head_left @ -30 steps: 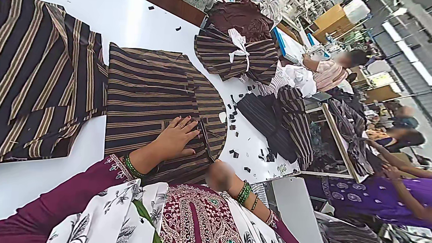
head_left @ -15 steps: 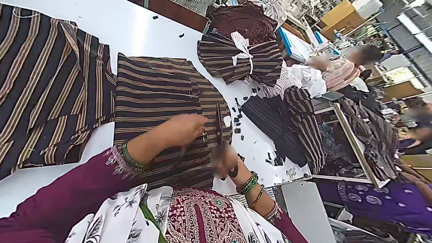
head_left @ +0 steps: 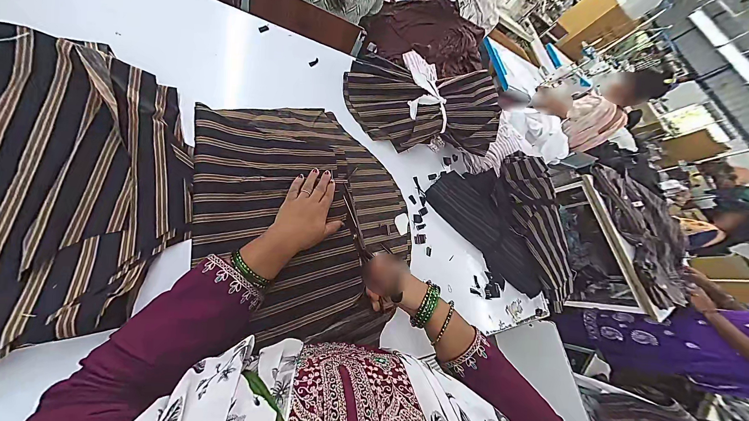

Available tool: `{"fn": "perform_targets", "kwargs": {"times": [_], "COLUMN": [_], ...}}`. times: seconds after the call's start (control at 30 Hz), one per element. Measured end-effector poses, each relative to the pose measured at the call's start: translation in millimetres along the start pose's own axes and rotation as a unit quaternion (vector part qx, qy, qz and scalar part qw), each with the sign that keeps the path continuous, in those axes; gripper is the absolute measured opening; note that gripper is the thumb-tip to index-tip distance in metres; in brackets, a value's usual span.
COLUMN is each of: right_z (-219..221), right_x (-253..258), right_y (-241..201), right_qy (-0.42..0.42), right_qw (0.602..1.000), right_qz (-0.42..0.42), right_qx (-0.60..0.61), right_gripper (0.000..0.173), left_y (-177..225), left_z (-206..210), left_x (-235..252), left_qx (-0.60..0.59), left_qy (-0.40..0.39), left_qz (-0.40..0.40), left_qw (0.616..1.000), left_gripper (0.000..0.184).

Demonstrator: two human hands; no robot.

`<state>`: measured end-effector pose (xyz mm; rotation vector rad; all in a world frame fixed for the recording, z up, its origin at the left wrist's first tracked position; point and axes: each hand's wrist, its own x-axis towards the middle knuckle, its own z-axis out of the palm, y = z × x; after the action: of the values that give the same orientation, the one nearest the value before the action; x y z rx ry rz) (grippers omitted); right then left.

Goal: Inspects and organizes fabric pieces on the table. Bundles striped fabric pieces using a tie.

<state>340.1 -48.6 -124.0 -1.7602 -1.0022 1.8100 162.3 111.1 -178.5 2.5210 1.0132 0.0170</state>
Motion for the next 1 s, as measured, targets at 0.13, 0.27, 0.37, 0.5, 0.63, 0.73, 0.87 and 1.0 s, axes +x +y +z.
{"fn": "perform_targets", "kwargs": {"times": [0.13,0.27,0.37,0.5,0.63,0.73,0.87,1.0], "right_z": [6.0,9.7,12.1,17.5,17.5,16.6,16.3,7.4], "right_x": [8.7,12.1,12.9,10.2,7.1,6.2,6.7,4.0], "right_y": [-14.4,-20.2,-17.2,-11.0,-8.6,-8.0,-6.6,0.9], "right_qy": [0.03,0.047,0.069,0.093,0.091,0.088,0.098,0.104], "right_qw": [0.999,0.999,0.997,0.995,0.996,0.996,0.995,0.994], "right_qz": [0.012,0.02,0.003,-0.018,-0.024,-0.023,-0.019,-0.039], "right_qx": [-0.022,-0.016,-0.018,-0.008,-0.007,-0.007,-0.006,0.015], "right_gripper": [0.048,0.036,0.034,0.032,0.031,0.029,0.027,0.027], "left_y": [-0.4,-1.8,-1.0,-1.6,-0.4,-0.6,-0.6,0.0], "left_z": [-2.1,-0.5,-2.0,-1.4,-4.8,-8.1,-9.2,-10.5], "left_x": [0.2,0.1,0.5,1.1,0.6,0.5,0.3,-0.5], "left_qx": [-0.01,-0.022,-0.024,-0.022,-0.021,-0.027,-0.023,-0.015], "left_qy": [-0.01,0.01,0.0,-0.007,-0.024,-0.033,-0.038,-0.041], "left_qz": [0.001,0.011,0.007,0.011,0.009,0.005,0.002,-0.009], "left_qw": [1.0,1.0,1.0,1.0,0.999,0.999,0.999,0.999], "left_gripper": [0.089,0.089,0.089,0.088,0.087,0.086,0.087,0.089]}}
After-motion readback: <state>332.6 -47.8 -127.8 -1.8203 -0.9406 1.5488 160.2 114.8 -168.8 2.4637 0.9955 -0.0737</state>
